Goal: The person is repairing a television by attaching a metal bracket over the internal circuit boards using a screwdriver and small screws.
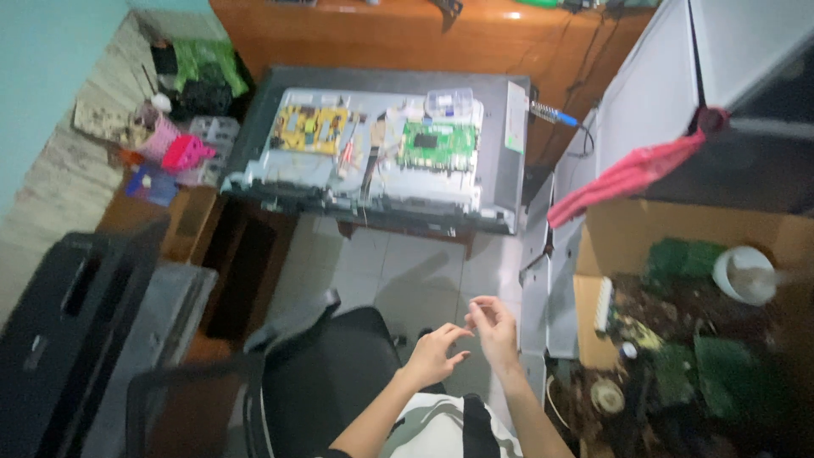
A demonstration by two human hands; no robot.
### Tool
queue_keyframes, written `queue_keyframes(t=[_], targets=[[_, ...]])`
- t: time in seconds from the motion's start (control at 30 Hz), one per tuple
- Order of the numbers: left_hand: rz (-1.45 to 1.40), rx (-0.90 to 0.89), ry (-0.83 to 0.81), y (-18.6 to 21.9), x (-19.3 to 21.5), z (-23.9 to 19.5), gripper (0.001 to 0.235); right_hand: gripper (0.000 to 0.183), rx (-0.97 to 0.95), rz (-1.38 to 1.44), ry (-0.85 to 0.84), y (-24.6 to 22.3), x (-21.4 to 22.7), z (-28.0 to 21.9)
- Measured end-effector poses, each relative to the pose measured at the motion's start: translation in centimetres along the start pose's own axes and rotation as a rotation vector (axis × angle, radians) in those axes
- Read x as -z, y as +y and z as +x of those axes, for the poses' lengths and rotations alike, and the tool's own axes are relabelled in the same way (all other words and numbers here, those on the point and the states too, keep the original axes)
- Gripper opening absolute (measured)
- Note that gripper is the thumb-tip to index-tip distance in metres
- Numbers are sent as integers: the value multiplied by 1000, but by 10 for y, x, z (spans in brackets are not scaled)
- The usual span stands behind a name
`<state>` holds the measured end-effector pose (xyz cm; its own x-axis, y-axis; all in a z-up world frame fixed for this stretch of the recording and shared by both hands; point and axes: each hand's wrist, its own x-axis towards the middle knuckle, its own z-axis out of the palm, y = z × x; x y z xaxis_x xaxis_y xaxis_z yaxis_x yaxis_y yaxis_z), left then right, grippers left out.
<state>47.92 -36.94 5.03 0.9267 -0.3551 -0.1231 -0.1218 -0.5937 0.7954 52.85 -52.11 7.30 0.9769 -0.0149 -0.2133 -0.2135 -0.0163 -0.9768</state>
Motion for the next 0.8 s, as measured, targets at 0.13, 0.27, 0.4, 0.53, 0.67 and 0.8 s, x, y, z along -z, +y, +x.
queue_keyframes(t=[0.13,0.27,0.4,0.53,0.67,0.8], targets=[[-107,-44,126,-19,24,42,17,9,-110,22,-17,-40,-41,44],[-243,-2,221,-41,54,82,6,8,-12,27,-28,-57,-69,86],[-329,11,240,-50,95,100,29,8,44,46,-30,-55,-86,125],[-322,92,267,-68,113,107,22,9,56,-12,-29,-51,-97,149],[-262,226,291,-76,129,120,24,8,37,52,-77,-36,-109,173],[-206,82,405,-97,130,141,26,10,22,34,-121,-37,-120,196]])
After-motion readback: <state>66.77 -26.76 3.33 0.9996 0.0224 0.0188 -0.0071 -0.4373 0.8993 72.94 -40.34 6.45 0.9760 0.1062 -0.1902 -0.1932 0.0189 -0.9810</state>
